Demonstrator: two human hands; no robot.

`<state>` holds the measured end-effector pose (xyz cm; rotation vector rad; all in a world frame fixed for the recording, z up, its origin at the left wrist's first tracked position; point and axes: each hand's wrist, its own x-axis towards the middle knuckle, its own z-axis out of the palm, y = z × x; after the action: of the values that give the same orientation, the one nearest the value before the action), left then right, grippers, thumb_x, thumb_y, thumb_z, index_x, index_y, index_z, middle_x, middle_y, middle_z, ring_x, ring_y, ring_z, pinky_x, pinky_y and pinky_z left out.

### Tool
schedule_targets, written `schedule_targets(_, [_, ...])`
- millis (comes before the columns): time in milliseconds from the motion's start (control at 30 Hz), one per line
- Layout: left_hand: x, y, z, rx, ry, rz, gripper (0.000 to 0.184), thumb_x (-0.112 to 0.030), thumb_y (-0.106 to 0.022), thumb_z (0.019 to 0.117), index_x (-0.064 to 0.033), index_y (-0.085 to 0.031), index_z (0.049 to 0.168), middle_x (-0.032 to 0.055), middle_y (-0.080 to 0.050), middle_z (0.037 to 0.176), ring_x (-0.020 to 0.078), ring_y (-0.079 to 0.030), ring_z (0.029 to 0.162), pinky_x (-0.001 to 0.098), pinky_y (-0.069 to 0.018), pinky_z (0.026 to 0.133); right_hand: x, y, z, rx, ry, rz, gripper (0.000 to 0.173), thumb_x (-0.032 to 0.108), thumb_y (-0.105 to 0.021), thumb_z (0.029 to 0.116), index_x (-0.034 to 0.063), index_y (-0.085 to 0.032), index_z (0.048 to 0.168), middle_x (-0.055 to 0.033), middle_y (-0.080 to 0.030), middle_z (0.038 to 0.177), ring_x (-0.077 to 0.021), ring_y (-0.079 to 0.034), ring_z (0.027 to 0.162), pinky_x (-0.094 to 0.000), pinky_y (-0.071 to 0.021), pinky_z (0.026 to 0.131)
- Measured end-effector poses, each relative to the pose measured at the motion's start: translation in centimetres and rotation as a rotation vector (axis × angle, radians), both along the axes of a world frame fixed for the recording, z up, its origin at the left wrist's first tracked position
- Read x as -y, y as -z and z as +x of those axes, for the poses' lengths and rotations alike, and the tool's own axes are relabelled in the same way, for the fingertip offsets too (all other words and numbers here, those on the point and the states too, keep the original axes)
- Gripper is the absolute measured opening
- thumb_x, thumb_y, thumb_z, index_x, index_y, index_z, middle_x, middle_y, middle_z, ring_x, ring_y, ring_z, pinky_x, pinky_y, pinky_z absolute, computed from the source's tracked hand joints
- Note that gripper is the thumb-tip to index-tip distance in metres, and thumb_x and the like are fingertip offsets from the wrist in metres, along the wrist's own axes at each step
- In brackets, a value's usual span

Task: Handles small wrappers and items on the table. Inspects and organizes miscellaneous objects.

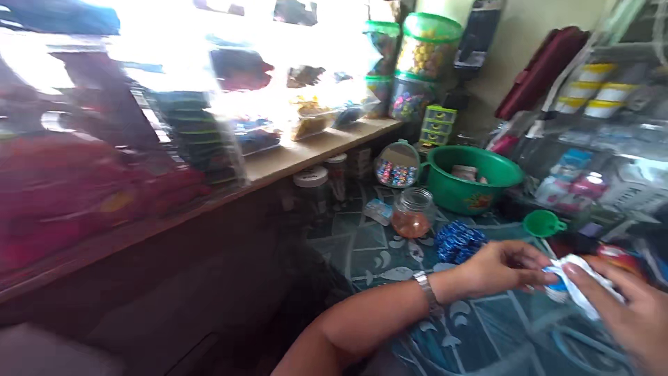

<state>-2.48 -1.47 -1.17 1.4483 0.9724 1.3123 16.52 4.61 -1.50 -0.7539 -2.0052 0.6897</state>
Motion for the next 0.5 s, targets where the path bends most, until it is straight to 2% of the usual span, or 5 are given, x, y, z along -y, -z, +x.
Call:
schedule_targets(67, [0.0,-0.2,-0.1,0.023,-0.026,-0.04,0.023,-0.001,-0.061,0.0984,0.0085,-0.057,0.119,0.0077,-0.065,0.098,0.009,-0.065,0.082,0.0276,-0.0563,0.077,-0.2,0.1,-0.3,-0.091,0.094,0.057,0.035,0.03,-0.06,0.1014,-0.0035,-0.068,0.11,-0.0016,-0.067,0.093,0.0075,-0.06,0.08,-0.0129,-0.0516,0.074])
schedule_targets(200, [-0.4,-0.6,-0.1,0.188,-0.061,-0.163,0.035,0.001,-0.059,0.0993,0.0064,-0.049,0.132,0.0084,-0.067,0.1,0.0111,-0.07,0.085,0.0279,-0.0595,0.082,-0.7,0.2,-0.4,-0.116,0.102,0.228,0.039,0.027,-0.063,0.0985,-0.0028,-0.068,0.123,-0.0156,-0.069,0.115,-0.0088,-0.066,0.101,-0.024,-0.055,0.087])
schedule_targets(267, [-0.5,-0.5,-0.1,0.25,-0.051,-0.173,0.033,0.002,-0.058,0.0994,0.0071,-0.052,0.131,0.0088,-0.067,0.101,0.013,-0.071,0.087,0.029,-0.0606,0.084,-0.3,0.6,-1.0,-0.046,0.082,0.312,0.042,0.029,-0.063,0.0978,0.0007,-0.067,0.129,-0.018,-0.066,0.122,-0.0148,-0.066,0.106,-0.0271,-0.0566,0.088])
schedule_targets(400, [-0.5,-0.4,0.0,0.283,-0.066,-0.21,0.019,0.0,-0.053,0.1029,0.0071,-0.057,0.12,0.0079,-0.069,0.098,0.0125,-0.071,0.083,0.0291,-0.0615,0.08,0.1,1.5,-2.0,0.088,0.104,0.619,0.028,0.022,-0.062,0.1005,0.0053,-0.076,0.118,-0.0173,-0.069,0.11,-0.0236,-0.068,0.103,-0.0303,-0.0558,0.091])
schedule_targets(500, [-0.7,-0.1,-0.2,0.241,-0.092,-0.265,0.019,-0.003,-0.057,0.102,0.0046,-0.062,0.119,0.0062,-0.069,0.099,0.0101,-0.069,0.084,0.026,-0.0588,0.08,-0.1,1.8,-1.9,0.125,0.17,0.658,0.025,0.022,-0.063,0.0984,0.0076,-0.079,0.112,-0.0146,-0.07,0.101,-0.0261,-0.068,0.095,-0.0331,-0.0567,0.085])
